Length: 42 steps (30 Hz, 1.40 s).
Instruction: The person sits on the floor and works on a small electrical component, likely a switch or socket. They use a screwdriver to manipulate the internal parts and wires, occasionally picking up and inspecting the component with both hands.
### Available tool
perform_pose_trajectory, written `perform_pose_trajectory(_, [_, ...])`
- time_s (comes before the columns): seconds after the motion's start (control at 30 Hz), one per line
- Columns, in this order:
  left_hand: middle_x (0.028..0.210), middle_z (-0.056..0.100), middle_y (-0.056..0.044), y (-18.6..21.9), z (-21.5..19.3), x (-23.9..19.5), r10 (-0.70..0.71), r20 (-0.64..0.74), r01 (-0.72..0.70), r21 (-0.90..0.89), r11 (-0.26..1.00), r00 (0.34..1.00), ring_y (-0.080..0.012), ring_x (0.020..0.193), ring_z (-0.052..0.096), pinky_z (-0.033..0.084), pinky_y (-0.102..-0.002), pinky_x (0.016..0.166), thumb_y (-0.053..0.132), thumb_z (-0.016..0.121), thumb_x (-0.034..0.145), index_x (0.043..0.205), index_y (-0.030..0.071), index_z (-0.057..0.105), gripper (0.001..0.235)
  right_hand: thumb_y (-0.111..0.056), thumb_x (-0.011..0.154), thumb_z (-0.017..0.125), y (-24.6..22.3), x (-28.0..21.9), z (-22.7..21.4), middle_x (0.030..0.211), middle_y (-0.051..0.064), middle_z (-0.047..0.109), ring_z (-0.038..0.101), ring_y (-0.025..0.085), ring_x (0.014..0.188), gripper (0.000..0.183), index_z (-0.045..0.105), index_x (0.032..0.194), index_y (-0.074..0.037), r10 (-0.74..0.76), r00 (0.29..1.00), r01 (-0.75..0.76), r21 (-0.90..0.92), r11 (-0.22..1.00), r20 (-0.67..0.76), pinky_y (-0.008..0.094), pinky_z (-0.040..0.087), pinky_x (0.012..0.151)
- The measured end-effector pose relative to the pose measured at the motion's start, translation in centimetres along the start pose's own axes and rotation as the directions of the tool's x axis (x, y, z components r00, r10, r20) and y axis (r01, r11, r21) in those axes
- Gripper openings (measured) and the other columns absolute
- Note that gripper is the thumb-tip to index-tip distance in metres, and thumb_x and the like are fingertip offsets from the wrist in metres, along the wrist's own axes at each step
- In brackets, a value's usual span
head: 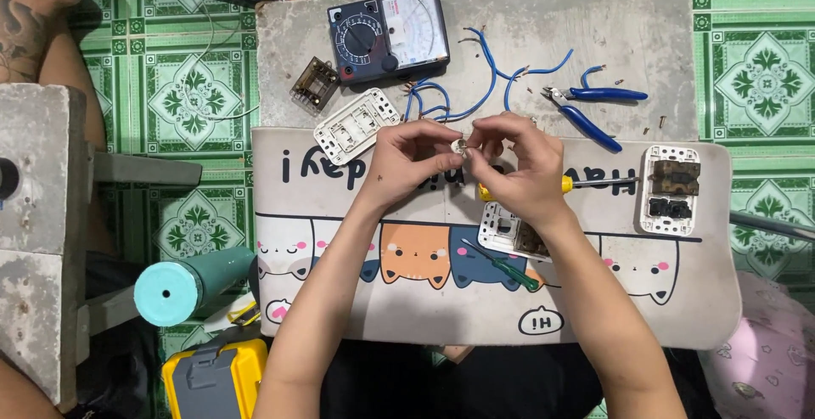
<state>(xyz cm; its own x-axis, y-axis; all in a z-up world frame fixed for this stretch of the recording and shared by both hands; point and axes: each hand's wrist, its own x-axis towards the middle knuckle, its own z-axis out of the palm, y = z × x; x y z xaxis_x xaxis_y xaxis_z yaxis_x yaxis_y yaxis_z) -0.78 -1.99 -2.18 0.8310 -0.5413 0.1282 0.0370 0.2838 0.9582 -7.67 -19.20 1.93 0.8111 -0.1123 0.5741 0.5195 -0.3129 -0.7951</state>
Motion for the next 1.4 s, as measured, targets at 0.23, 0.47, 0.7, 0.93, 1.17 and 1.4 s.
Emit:
perform_pose_trajectory(0.23, [0.092, 0.077, -0.010, 0.4, 0.1, -0.2, 0.013, 0.012, -0.013, 0.014, 1.000, 1.000, -0.0127, 0.082, 0.073, 0.060, -0.027, 0.075, 0.005, 0.093, 0.074, 0.103, 0.006, 0.080, 0.032, 0.014, 0.083, 0.078, -0.4, -0.6, 0.0, 0.083, 0.012, 0.075, 0.059, 0.019, 0.057, 0.046, 0.058, 0.122, 0.001, 0.033, 0.999, -0.033, -0.078, 0.996, -0.001, 0.032, 0.052, 0.060])
perform_pose_trajectory(0.47, [0.092, 0.077, -0.010, 0.6, 0.1, 0.0, 0.023, 0.030, -0.024, 0.031, 0.999, 0.999, -0.0121, 0.082, 0.072, 0.060, -0.026, 0.074, 0.004, 0.093, 0.075, 0.103, 0.007, 0.080, 0.031, 0.018, 0.082, 0.074, -1.2, -0.3, 0.3, 0.081, 0.011, 0.074, 0.064, 0.022, 0.060, 0.047, 0.055, 0.122, 0.002, 0.031, 0.999, -0.032, -0.115, 0.993, -0.012, 0.036, 0.057, 0.068])
perform_pose_trajectory(0.7, [0.092, 0.078, -0.011, 0.2, -0.1, 0.1, 0.016, 0.038, -0.017, 0.032, 0.999, 0.999, -0.0128, 0.082, 0.073, 0.060, -0.026, 0.075, 0.003, 0.093, 0.074, 0.103, 0.006, 0.080, 0.032, 0.017, 0.083, 0.077, -1.0, -0.6, 0.1, 0.083, 0.011, 0.075, 0.069, 0.024, 0.064, 0.045, 0.056, 0.120, 0.001, 0.044, 0.999, -0.043, -0.139, 0.989, 0.004, 0.036, 0.059, 0.073])
perform_pose_trajectory(0.93, [0.091, 0.078, -0.012, -0.1, -0.5, 0.1, 0.006, 0.024, -0.007, 0.034, 0.999, 1.000, -0.0128, 0.081, 0.072, 0.061, -0.026, 0.074, 0.004, 0.095, 0.072, 0.101, 0.006, 0.080, 0.033, 0.016, 0.085, 0.076, -1.2, -0.2, -0.2, 0.085, 0.011, 0.076, 0.071, 0.022, 0.065, 0.044, 0.055, 0.121, 0.001, 0.103, 0.994, -0.100, -0.066, 0.993, 0.034, 0.036, 0.060, 0.074])
perform_pose_trajectory(1.17, [0.082, 0.078, -0.014, -0.6, -0.6, -0.2, -0.065, -0.021, 0.064, -0.056, 0.996, 0.998, -0.0158, 0.076, 0.075, 0.062, -0.026, 0.072, 0.005, 0.093, 0.073, 0.104, -0.001, 0.077, 0.035, 0.017, 0.086, 0.073, -1.2, -0.1, -0.6, 0.095, 0.018, 0.077, 0.076, 0.023, 0.083, 0.043, 0.057, 0.124, 0.005, 0.237, 0.970, -0.241, 0.188, 0.952, 0.047, 0.039, 0.062, 0.084])
perform_pose_trajectory(1.4, [0.083, 0.078, -0.013, -0.2, -0.7, -0.2, -0.083, -0.028, 0.079, -0.103, 0.991, 0.996, -0.0145, 0.078, 0.076, 0.061, -0.025, 0.073, 0.005, 0.095, 0.070, 0.101, -0.002, 0.075, 0.038, 0.007, 0.083, 0.082, -1.2, 0.6, -0.4, 0.095, 0.013, 0.077, 0.074, 0.023, 0.077, 0.019, 0.078, 0.099, -0.003, -0.020, 0.998, 0.022, -0.028, 0.999, 0.059, 0.035, 0.059, 0.076])
